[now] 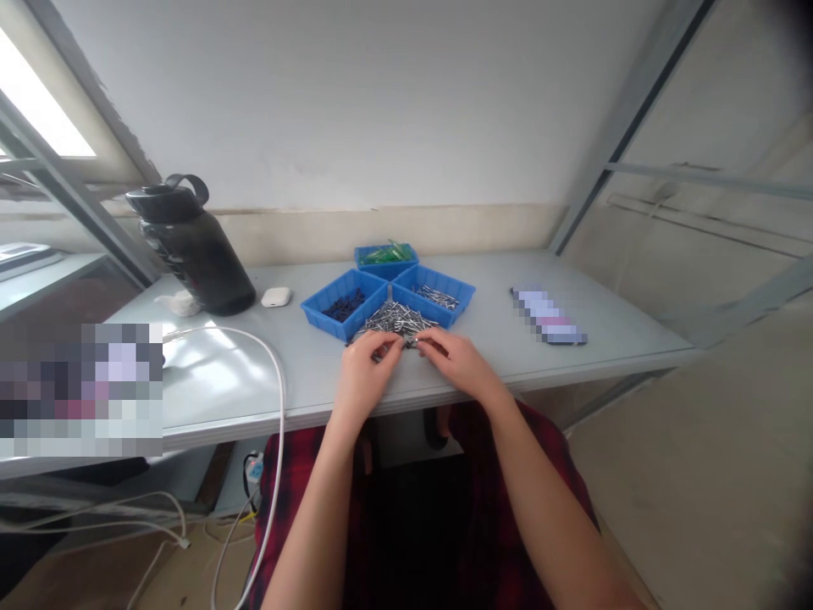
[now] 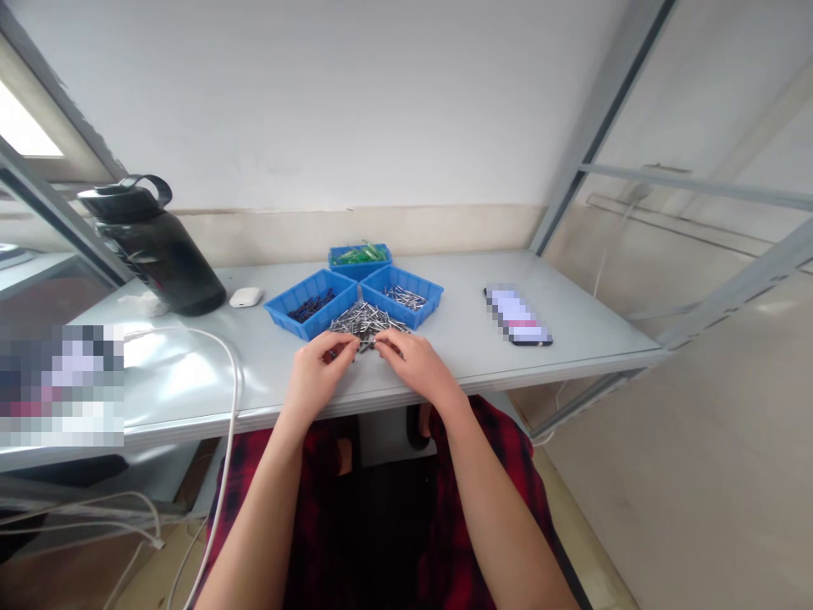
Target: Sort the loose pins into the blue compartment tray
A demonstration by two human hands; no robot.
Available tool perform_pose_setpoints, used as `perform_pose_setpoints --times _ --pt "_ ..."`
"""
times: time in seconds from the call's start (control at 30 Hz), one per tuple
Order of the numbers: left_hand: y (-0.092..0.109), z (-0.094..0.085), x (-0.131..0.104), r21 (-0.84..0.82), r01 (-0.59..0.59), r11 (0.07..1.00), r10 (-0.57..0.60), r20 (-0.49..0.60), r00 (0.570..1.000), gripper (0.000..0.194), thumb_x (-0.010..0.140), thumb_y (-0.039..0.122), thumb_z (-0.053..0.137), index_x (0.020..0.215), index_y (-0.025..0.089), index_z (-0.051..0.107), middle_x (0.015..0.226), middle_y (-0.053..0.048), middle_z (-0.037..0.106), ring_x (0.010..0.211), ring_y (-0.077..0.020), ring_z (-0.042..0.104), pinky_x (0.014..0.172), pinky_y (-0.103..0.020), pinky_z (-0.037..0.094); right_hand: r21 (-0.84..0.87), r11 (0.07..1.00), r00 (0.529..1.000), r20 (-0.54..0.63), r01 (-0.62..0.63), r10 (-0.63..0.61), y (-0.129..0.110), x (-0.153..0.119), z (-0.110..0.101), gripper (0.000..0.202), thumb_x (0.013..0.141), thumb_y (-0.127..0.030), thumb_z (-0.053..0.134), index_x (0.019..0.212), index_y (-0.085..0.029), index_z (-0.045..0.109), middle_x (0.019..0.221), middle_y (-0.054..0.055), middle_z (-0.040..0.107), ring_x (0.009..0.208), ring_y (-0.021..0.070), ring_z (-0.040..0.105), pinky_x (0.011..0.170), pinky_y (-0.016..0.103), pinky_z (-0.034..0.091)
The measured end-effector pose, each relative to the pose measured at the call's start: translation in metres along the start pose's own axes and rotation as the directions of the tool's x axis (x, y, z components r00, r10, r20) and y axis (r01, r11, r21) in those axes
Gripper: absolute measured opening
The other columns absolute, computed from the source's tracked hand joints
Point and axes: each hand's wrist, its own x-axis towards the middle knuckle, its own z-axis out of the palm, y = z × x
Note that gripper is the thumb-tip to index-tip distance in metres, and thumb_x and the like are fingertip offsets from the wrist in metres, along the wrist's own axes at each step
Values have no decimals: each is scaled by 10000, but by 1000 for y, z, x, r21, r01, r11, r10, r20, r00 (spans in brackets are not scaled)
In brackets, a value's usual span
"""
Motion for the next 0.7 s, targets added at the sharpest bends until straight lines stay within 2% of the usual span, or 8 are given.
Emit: perform_pose_setpoints --times 0.3,0.5,0.7 --pt "1 -1 0 -74 67 995 -66 27 997 170 844 300 533 839 183 656 801 -17 686 685 -143 590 679 -254 459 41 999 1000 3 -25 25 -4 -1 -3 215 937 -322 419 908 -234 613 826 -6 670 796 157 609 745 259 425" --pt "2 -2 0 -80 85 993 -86 -10 996 179 841 303 523 816 178 649 764 -18 674 675 -147 580 681 -256 462 42 997 998 17 -63 63 -4 -1 -4 284 942 -349 379 781 -216 572 765 -5 647 730 153 582 707 262 412" --pt "1 -2 -1 -67 73 995 -73 2 997 171 840 293 527 823 179 654 778 -15 678 669 -138 568 669 -248 453 63 995 997 28 -71 69 -4 -1 -3 279 940 -357 384 757 -216 542 744 -13 618 723 146 565 700 260 398"
